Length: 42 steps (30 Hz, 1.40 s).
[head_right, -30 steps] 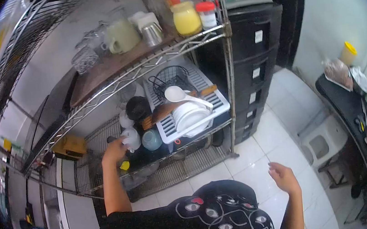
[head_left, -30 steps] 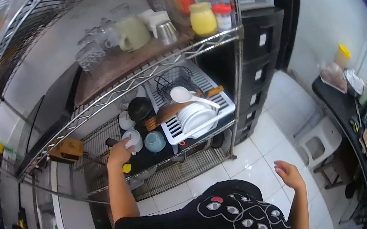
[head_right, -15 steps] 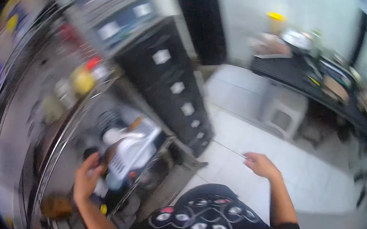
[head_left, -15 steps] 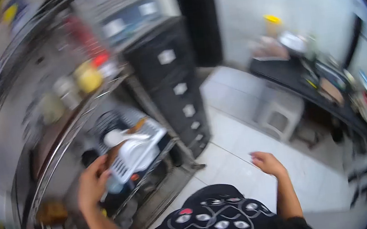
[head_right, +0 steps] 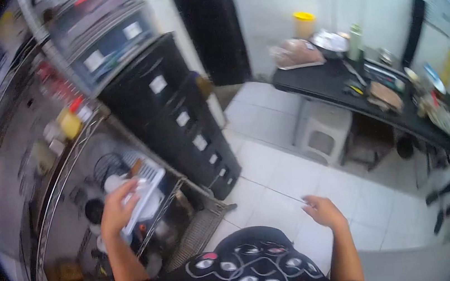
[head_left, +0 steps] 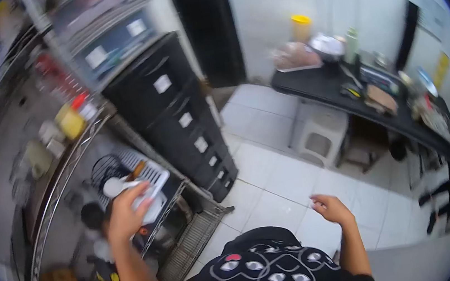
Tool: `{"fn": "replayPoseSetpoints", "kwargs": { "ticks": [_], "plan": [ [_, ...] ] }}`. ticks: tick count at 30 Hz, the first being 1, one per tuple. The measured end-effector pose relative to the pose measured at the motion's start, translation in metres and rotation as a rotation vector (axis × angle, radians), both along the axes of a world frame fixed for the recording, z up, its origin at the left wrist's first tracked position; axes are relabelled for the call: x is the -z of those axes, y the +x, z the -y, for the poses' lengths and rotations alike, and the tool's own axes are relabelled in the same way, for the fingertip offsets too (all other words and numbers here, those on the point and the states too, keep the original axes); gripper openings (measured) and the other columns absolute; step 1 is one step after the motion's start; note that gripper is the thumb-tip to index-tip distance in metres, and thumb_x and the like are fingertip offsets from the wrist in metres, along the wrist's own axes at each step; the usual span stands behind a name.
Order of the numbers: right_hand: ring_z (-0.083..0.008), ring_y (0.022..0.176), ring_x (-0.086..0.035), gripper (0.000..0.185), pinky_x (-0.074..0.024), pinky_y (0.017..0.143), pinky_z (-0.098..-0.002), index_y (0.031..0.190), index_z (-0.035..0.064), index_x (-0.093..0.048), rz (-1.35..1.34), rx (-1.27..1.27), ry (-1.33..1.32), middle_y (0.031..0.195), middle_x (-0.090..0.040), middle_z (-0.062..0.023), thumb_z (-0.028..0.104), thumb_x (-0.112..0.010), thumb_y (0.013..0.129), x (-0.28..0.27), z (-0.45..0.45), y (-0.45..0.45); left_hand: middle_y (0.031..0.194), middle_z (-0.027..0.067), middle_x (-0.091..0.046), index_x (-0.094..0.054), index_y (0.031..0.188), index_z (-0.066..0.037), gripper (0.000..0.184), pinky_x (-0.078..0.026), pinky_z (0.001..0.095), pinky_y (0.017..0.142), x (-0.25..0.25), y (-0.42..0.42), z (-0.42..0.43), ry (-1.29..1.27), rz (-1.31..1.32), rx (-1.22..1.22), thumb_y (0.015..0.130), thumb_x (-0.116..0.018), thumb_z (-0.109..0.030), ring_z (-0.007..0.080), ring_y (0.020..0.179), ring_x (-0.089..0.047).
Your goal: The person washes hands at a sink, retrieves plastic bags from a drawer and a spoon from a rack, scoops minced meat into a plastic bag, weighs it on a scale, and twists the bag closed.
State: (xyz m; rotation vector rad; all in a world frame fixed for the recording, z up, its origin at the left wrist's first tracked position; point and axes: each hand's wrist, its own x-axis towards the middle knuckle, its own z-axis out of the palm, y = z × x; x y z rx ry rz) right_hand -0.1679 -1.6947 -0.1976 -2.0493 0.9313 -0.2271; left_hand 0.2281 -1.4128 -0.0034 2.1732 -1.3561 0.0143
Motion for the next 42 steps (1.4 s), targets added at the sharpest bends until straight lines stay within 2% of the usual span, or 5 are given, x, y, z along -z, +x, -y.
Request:
{"fn": "replayPoseSetpoints", "kwargs": {
  "ticks": [12, 16, 25, 34, 42],
  "plan": [
    [-0.0238, 0.086, -0.063, 0.031, -0.0487, 0.076, -0.0322, 0.110, 0.0009, -0.057, 0.086, 0.197, 0.080, 0.094, -0.065, -0.0173, 0.013, -0.059, 0.082, 0.020, 0.045, -0.026, 0.098, 0.0138, -0.063, -0.058, 0.112, -0.005, 0.029, -0.048, 0.0307, 0.072, -0.039, 0.040, 0.186, -0.331, 0.083, 0.047, 0.083, -0.056, -0.010, 0.0210, 0.079, -0.061],
    [-0.0248, 0.084, -0.064, 0.030, -0.0492, 0.074, -0.0327, 0.109, 0.0014, -0.058, 0.084, 0.264, 0.048, 0.093, -0.065, -0.0183, 0.013, -0.059, 0.081, 0.044, 0.098, -0.021, 0.102, 0.0124, -0.061, -0.043, 0.128, -0.005, 0.043, -0.048, 0.0282, 0.070, -0.020, 0.094, 0.265, -0.508, -0.281, 0.018, 0.086, -0.052, -0.006, 0.0135, 0.083, -0.059],
    [-0.0215, 0.087, -0.062, 0.030, -0.0477, 0.078, -0.0308, 0.111, -0.0018, -0.055, 0.114, 0.367, 0.056, 0.093, -0.064, -0.0160, 0.006, -0.057, 0.082, 0.020, 0.212, 0.017, 0.117, 0.0109, -0.035, -0.036, 0.120, -0.010, 0.038, -0.046, 0.0484, 0.083, -0.090, 0.224, 0.358, -1.492, -1.027, 0.091, 0.084, -0.048, -0.004, 0.0323, 0.095, -0.050],
    [-0.0293, 0.102, -0.056, 0.033, -0.0422, 0.088, -0.0346, 0.117, 0.0005, -0.054, -0.026, 0.169, 0.083, 0.110, -0.059, -0.0195, 0.015, -0.052, 0.087, -0.009, 0.296, 0.035, 0.090, 0.0086, -0.047, -0.045, 0.091, -0.010, 0.023, -0.037, 0.0257, 0.049, -0.097, 0.239, 0.363, -1.457, -1.033, 0.034, 0.072, -0.045, 0.004, 0.0144, 0.063, -0.047],
    [-0.0295, 0.100, -0.058, 0.031, -0.0438, 0.085, -0.0349, 0.113, 0.0020, -0.056, -0.182, -0.113, -0.047, 0.106, -0.061, -0.0191, 0.019, -0.053, 0.087, -0.049, 0.408, 0.063, 0.103, 0.0087, -0.050, -0.047, 0.094, -0.008, 0.017, -0.043, 0.0258, 0.049, -0.093, 0.103, 0.358, -1.199, -0.829, 0.108, 0.079, -0.049, 0.000, 0.0159, 0.071, -0.059]
  ]
}}
